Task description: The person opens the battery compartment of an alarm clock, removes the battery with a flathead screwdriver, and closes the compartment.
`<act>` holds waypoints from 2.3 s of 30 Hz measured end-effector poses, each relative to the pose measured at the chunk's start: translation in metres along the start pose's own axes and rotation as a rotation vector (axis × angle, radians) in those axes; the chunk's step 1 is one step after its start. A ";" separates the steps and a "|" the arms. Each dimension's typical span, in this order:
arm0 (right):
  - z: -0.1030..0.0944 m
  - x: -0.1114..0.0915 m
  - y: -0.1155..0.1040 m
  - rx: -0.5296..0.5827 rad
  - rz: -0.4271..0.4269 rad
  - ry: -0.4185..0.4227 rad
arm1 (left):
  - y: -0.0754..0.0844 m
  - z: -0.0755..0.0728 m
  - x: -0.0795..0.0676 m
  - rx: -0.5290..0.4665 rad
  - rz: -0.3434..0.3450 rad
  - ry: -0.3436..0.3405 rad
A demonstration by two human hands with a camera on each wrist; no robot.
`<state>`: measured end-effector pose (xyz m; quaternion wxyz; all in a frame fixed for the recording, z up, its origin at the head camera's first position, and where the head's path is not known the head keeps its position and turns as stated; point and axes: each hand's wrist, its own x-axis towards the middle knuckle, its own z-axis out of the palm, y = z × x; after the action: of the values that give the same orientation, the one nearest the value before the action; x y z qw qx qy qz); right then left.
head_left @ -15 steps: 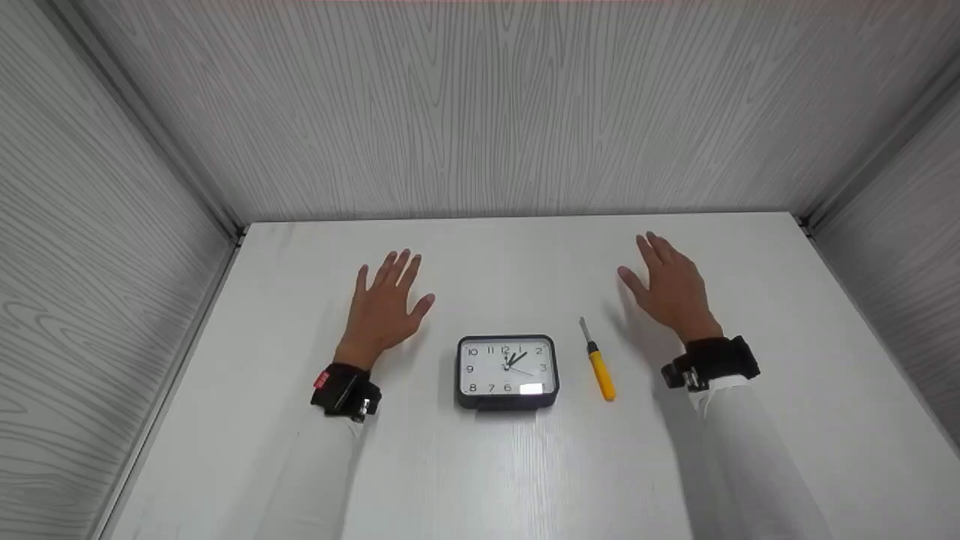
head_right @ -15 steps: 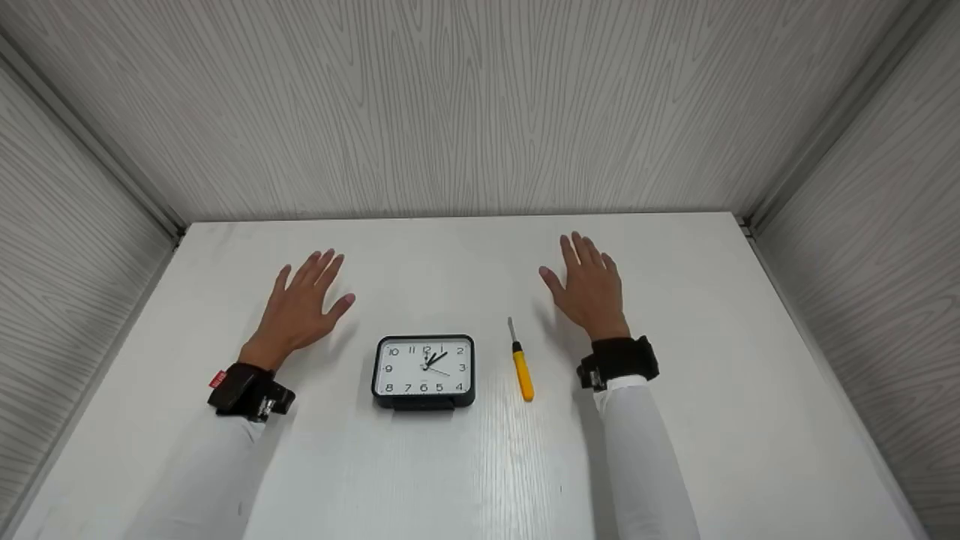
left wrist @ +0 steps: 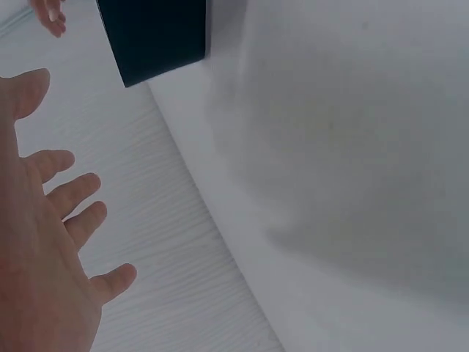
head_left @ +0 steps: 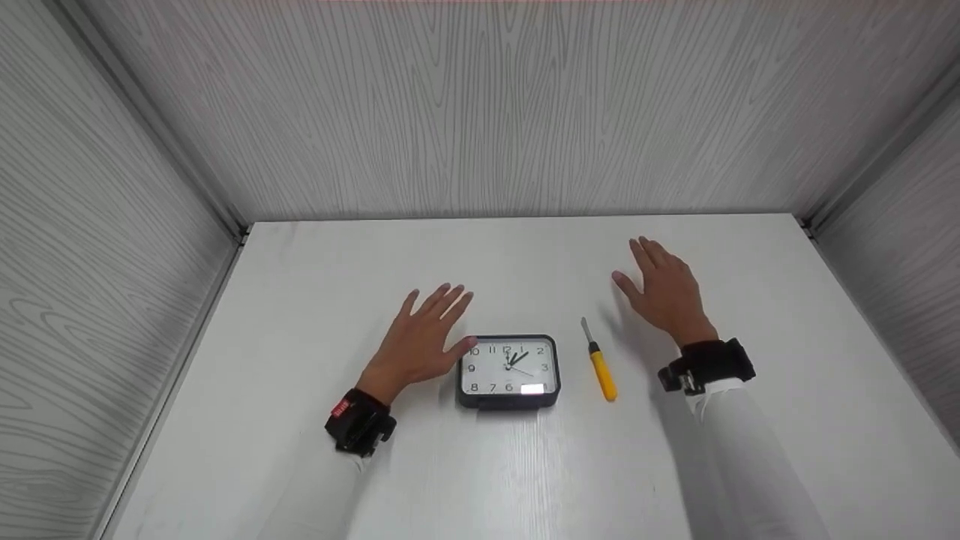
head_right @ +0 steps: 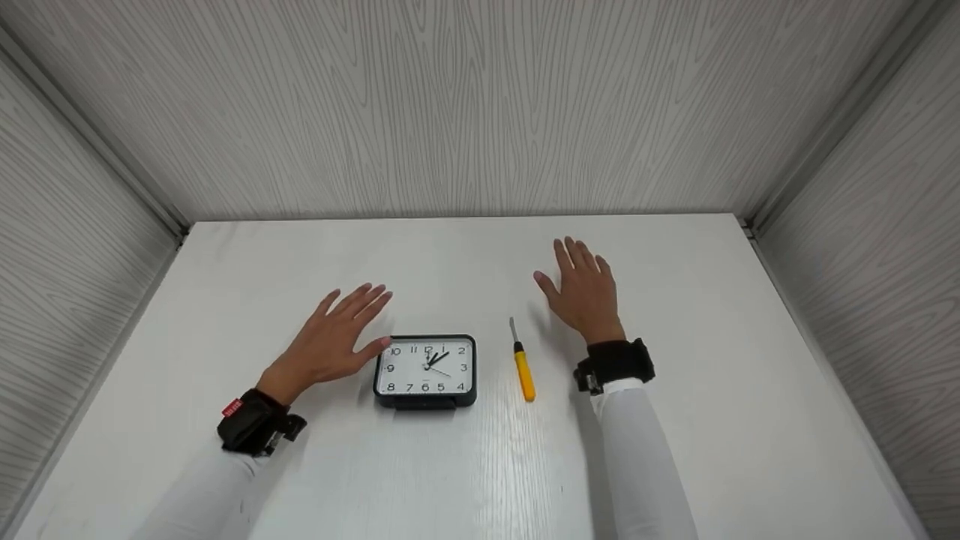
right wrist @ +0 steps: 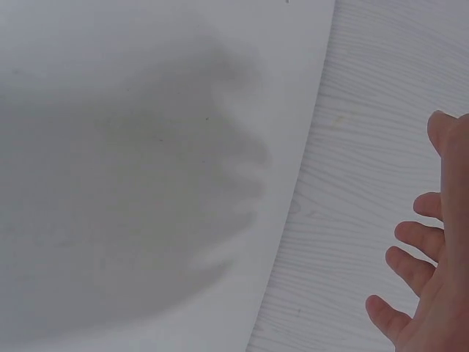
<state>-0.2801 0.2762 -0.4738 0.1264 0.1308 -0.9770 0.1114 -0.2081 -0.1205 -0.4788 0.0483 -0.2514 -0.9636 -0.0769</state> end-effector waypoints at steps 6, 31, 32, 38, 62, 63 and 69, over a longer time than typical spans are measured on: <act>0.002 0.001 -0.001 0.003 -0.001 -0.002 | 0.020 0.004 -0.004 -0.036 0.080 -0.078; 0.009 -0.001 0.004 -0.056 0.027 -0.138 | 0.068 0.015 0.014 -0.131 0.160 -0.311; 0.009 -0.001 0.003 -0.060 0.025 -0.136 | 0.068 0.015 0.014 -0.140 0.155 -0.314; 0.008 -0.001 0.002 -0.055 0.000 -0.099 | 0.071 0.018 0.016 -0.123 0.147 -0.287; 0.004 -0.007 -0.004 -0.044 -0.044 -0.018 | 0.071 0.010 0.018 -0.201 0.119 -0.096; 0.003 -0.008 -0.004 -0.038 -0.049 -0.016 | 0.071 0.009 0.017 -0.213 0.118 -0.084; 0.001 -0.011 -0.008 0.006 -0.085 -0.007 | 0.067 0.007 0.016 -0.267 0.124 -0.027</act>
<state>-0.2680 0.2705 -0.4764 0.1273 0.1728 -0.9707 0.1084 -0.1894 -0.0538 -0.4753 0.0060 -0.3158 -0.9280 -0.1979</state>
